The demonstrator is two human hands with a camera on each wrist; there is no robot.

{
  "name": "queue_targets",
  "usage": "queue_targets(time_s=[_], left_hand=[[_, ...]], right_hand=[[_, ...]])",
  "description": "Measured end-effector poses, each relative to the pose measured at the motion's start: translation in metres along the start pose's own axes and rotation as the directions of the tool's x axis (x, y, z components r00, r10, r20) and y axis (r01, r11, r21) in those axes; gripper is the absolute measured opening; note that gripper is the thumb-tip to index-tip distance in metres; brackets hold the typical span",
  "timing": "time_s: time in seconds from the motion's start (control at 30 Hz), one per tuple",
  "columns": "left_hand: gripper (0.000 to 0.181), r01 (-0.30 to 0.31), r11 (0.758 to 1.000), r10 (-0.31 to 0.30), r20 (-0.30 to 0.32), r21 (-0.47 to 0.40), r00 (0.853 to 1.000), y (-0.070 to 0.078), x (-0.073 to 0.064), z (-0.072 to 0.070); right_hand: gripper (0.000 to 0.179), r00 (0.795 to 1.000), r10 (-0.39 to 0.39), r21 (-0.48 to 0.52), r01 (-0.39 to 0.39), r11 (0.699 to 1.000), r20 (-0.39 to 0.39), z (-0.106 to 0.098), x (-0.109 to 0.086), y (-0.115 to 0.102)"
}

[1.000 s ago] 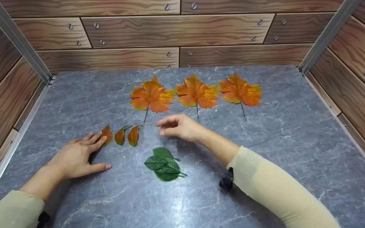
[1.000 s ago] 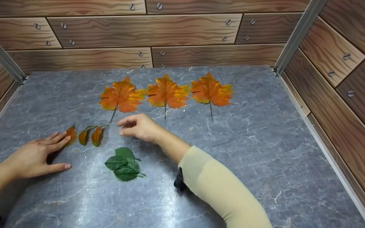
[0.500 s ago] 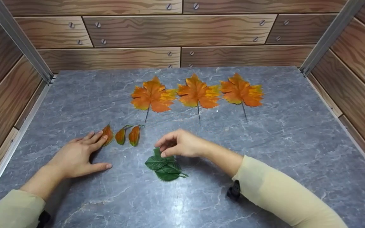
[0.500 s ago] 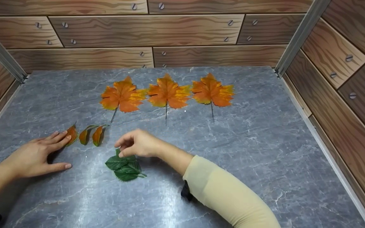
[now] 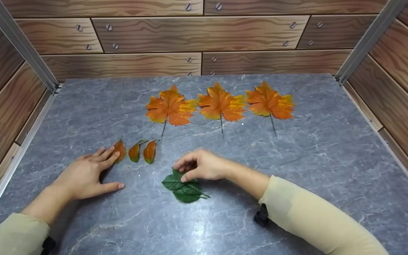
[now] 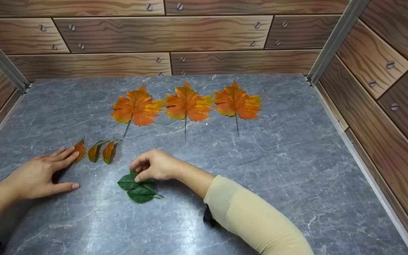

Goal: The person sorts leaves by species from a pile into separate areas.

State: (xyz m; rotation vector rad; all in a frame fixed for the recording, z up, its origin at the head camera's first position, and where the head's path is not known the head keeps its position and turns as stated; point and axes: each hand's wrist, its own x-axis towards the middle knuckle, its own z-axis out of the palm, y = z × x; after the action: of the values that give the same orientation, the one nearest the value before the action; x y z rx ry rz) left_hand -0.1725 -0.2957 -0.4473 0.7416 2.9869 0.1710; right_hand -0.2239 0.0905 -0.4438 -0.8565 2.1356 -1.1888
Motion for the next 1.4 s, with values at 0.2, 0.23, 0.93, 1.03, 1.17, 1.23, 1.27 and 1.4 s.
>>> queue_targets(time_s=[0.2,0.23,0.93,1.03,1.17,1.23,1.27,1.4], left_hand=[[0.106,0.0,1.0,0.0,0.002,0.003,1.0,0.0,0.0,0.0],[0.107,-0.001,1.0,0.001,0.002,0.003,1.0,0.0,0.0,0.0],[0.106,0.004,1.0,-0.004,0.002,-0.004,1.0,0.0,-0.001,0.0],[0.106,0.003,1.0,-0.003,0.001,-0.005,1.0,0.0,0.0,0.0],[0.106,0.002,1.0,-0.002,-0.001,-0.004,1.0,0.0,0.0,0.0],[0.106,0.004,1.0,-0.004,0.001,-0.002,1.0,0.0,0.0,0.0],[0.106,0.004,1.0,-0.004,0.001,-0.002,1.0,0.0,0.0,0.0],[0.107,0.007,1.0,-0.007,0.004,-0.001,1.0,0.0,-0.001,-0.001]], right_hand=[[0.043,0.999,-0.045,-0.107,0.046,0.993,0.011,0.003,0.0,-0.002],[0.044,0.998,-0.058,-0.135,0.059,0.989,0.012,0.004,0.0,-0.002],[0.019,0.996,-0.012,0.043,0.016,0.999,-0.083,0.0,-0.003,0.001],[0.021,0.992,-0.007,0.097,0.019,0.995,-0.123,-0.003,-0.005,0.001],[0.02,0.984,0.017,0.172,0.014,0.985,-0.178,-0.01,-0.01,0.001],[0.018,0.979,0.026,0.199,0.015,0.98,-0.203,-0.014,-0.013,0.0],[0.018,0.976,0.03,0.21,0.016,0.978,-0.215,-0.016,-0.016,0.0],[0.02,0.961,0.049,0.241,0.018,0.97,-0.272,-0.028,-0.026,-0.001]])
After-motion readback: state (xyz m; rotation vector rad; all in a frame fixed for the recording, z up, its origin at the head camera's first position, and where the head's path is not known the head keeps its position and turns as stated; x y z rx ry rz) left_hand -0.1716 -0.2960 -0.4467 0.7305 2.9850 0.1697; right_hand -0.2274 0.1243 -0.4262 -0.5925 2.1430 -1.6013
